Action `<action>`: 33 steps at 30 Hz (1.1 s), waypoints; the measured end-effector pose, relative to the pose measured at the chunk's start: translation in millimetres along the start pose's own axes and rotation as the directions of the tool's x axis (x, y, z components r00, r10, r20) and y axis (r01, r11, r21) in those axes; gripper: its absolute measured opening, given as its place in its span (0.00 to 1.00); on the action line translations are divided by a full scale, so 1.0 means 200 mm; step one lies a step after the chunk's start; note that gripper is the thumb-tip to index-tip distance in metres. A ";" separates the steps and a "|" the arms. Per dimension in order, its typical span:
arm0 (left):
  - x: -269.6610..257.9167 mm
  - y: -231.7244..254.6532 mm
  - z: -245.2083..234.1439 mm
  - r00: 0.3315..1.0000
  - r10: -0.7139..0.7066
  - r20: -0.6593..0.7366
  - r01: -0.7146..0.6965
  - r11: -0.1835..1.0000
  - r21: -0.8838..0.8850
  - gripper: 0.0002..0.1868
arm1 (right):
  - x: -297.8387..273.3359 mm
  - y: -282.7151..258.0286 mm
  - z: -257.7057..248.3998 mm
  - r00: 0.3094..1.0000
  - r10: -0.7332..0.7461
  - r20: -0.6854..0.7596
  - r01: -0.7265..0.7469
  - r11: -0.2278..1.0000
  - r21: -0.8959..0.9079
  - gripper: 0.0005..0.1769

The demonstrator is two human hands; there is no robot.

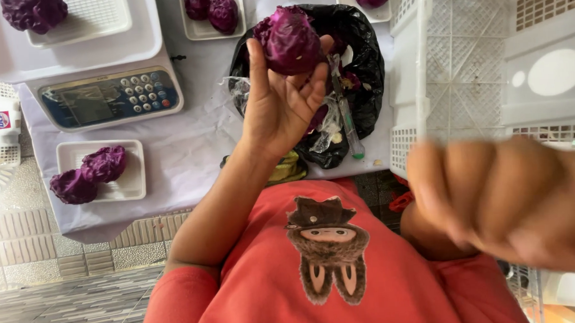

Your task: Cleaning and preparing red cabbages by peeling outer leaves and wiping them before placing on trays.

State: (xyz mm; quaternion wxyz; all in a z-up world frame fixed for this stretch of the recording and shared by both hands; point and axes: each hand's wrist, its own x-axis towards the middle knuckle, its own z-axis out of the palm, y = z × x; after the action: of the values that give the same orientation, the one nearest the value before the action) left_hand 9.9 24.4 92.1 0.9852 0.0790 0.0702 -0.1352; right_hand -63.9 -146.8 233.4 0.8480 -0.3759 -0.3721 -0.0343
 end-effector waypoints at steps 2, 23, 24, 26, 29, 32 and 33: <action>-0.01 -0.01 0.02 0.999 -0.012 -0.034 0.013 0.999 0.037 0.44 | 0.03 0.14 -0.17 0.997 -0.073 0.006 0.070 0.918 -0.391 0.07; -0.04 -0.10 -0.05 0.977 -0.147 -0.152 0.189 0.928 0.322 0.41 | 0.05 0.43 -0.48 0.909 0.305 -0.286 -0.402 0.453 -0.796 0.02; -0.04 -0.10 -0.05 0.975 -0.154 -0.163 0.198 0.933 0.300 0.43 | 0.04 0.44 -0.49 0.902 0.293 -0.316 -0.426 0.502 -0.753 0.02; -0.01 -0.11 -0.08 0.969 -0.168 -0.180 0.210 0.947 0.244 0.40 | 0.03 0.45 -0.50 0.902 0.292 -0.318 -0.427 0.494 -0.757 0.05; 0.00 -0.11 -0.10 0.965 -0.176 -0.193 0.215 0.954 0.207 0.35 | 0.00 0.46 -0.54 0.903 0.332 -0.273 -0.412 0.487 -0.770 0.13; -0.02 -0.09 -0.04 0.962 -0.183 -0.200 0.233 0.935 0.266 0.37 | -0.03 0.46 -0.56 0.874 0.440 -0.206 -0.428 0.496 -0.756 0.20; -0.03 -0.09 -0.02 0.957 -0.198 -0.211 0.257 0.917 0.305 0.43 | -0.04 0.45 -0.56 0.844 0.504 -0.185 -0.459 0.500 -0.734 0.23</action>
State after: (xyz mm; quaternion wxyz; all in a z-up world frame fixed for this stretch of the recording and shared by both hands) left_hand -1.3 9.8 87.1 0.9254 0.2455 0.1420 -0.2513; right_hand 28.7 -158.9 122.7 0.5773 -0.7823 -0.2259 0.0615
